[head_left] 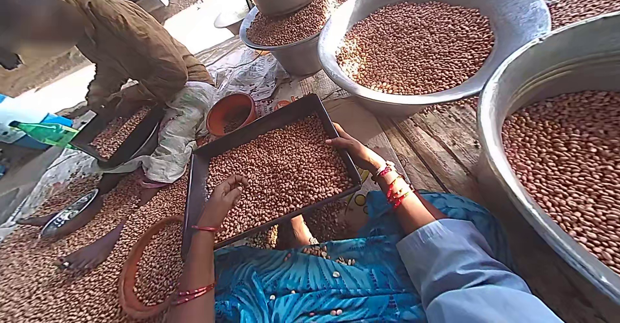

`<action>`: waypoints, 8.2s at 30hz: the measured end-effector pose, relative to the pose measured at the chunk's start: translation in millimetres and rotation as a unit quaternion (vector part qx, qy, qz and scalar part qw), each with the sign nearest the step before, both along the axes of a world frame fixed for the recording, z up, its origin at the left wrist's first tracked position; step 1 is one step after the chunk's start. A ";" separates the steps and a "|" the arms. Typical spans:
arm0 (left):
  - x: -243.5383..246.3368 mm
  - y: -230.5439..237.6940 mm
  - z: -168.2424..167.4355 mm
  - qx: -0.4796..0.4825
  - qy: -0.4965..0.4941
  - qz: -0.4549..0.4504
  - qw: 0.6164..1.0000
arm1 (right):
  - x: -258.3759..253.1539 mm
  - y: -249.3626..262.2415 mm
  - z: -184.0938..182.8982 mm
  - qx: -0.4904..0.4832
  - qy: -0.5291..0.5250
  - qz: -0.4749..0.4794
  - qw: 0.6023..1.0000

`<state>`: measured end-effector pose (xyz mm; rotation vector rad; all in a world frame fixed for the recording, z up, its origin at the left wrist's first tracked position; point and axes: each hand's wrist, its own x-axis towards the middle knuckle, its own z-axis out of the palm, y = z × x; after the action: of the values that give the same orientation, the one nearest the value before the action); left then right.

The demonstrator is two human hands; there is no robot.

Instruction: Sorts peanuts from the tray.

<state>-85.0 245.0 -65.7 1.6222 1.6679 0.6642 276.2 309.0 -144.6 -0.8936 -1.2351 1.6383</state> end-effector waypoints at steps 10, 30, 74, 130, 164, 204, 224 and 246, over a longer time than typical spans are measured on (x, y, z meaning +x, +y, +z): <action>43.2 -9.0 2.3 -0.095 0.321 -0.067 0.940 | -2.1 -4.9 3.3 -0.002 0.000 -0.006 1.000; 32.7 27.6 33.8 -0.124 0.309 -0.112 0.936 | -0.4 -1.4 2.4 -0.012 0.013 -0.003 1.000; -47.3 -7.1 18.2 -0.230 0.390 0.051 0.890 | -1.9 -2.9 5.2 -0.018 0.018 -0.007 1.000; 17.6 -0.3 4.2 0.029 0.209 0.038 0.977 | -0.4 -3.2 5.5 -0.001 0.008 -0.001 1.000; -24.4 -19.2 -16.1 0.014 -0.136 -0.004 0.991 | 0.7 -4.0 0.2 -0.002 -0.004 -0.004 1.000; 8.2 60.8 3.4 -0.049 0.379 0.049 0.923 | -0.4 -2.3 2.5 0.004 0.002 -0.005 1.000; 53.9 52.8 23.1 -0.211 0.442 -0.127 0.863 | -1.3 -2.3 3.7 -0.008 0.022 0.003 1.000; 69.6 93.8 9.2 0.028 -0.019 0.029 0.999 | 0.8 0.4 5.0 -0.004 0.020 0.010 1.000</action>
<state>-15.3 338.8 -56.5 1.5958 1.6885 0.7731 277.0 309.4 -139.6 -0.8517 -1.2150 1.6710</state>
